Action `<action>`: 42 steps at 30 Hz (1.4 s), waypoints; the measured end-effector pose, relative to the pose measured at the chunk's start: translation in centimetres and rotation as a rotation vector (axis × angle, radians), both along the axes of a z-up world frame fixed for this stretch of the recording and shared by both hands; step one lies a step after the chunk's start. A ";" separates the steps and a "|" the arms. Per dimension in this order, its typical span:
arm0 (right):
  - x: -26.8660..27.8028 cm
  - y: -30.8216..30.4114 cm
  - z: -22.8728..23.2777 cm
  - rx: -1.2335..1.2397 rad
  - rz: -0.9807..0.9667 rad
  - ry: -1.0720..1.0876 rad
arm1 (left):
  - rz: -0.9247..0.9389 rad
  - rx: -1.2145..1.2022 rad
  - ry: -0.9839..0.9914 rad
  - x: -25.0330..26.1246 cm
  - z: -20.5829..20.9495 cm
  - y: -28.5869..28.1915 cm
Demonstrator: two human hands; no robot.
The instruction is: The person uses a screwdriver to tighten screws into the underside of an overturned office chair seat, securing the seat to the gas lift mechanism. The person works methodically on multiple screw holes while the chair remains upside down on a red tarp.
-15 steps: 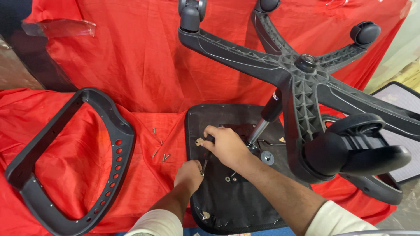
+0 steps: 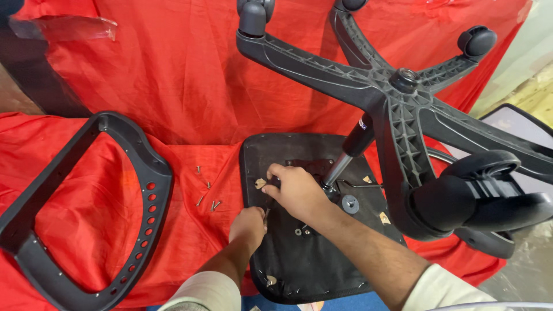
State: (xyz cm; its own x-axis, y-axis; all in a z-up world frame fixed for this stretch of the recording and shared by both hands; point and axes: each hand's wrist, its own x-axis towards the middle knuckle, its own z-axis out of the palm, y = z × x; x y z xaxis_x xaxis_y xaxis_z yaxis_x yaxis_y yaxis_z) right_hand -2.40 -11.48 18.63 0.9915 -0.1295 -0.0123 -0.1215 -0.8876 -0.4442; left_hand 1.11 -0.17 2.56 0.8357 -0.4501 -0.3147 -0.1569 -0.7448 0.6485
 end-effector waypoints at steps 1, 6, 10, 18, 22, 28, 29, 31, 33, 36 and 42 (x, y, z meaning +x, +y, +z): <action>0.0 0.1 -0.1 -0.015 -0.019 0.019 | 0.010 -0.013 0.019 -0.1 0.0 0.1; 0.3 -0.7 -1.2 0.006 0.155 -0.174 | 0.028 0.004 0.033 0.0 -0.2 0.2; 0.8 -0.9 -1.6 -0.019 0.133 -0.150 | -0.007 0.014 -0.017 0.4 -0.6 0.1; 0.9 -0.5 -1.2 -0.071 -0.021 -0.010 | -0.027 0.009 -0.025 -0.2 -0.2 0.0; 1.0 -1.1 -1.1 0.025 0.047 -0.024 | -0.027 0.000 0.002 -0.6 0.5 0.0; 0.6 0.3 -0.3 0.043 0.016 -0.050 | -0.043 0.020 -0.008 -0.6 1.2 0.5; 0.8 0.4 0.0 0.037 -0.049 0.029 | -0.051 0.018 -0.008 -0.6 1.4 0.6; 0.9 0.6 0.3 0.032 -0.146 0.119 | -0.075 0.020 -0.019 -0.6 1.6 0.8; 1.0 0.6 0.0 0.036 -0.208 0.141 | -0.105 0.028 -0.041 -0.6 1.7 0.9; 0.8 0.0 -1.1 0.066 -0.154 0.069 | -0.076 0.020 -0.009 -0.6 1.4 0.9; 0.2 -0.5 -1.1 0.086 0.054 -0.021 | -0.100 0.029 -0.036 -0.4 -0.5 0.2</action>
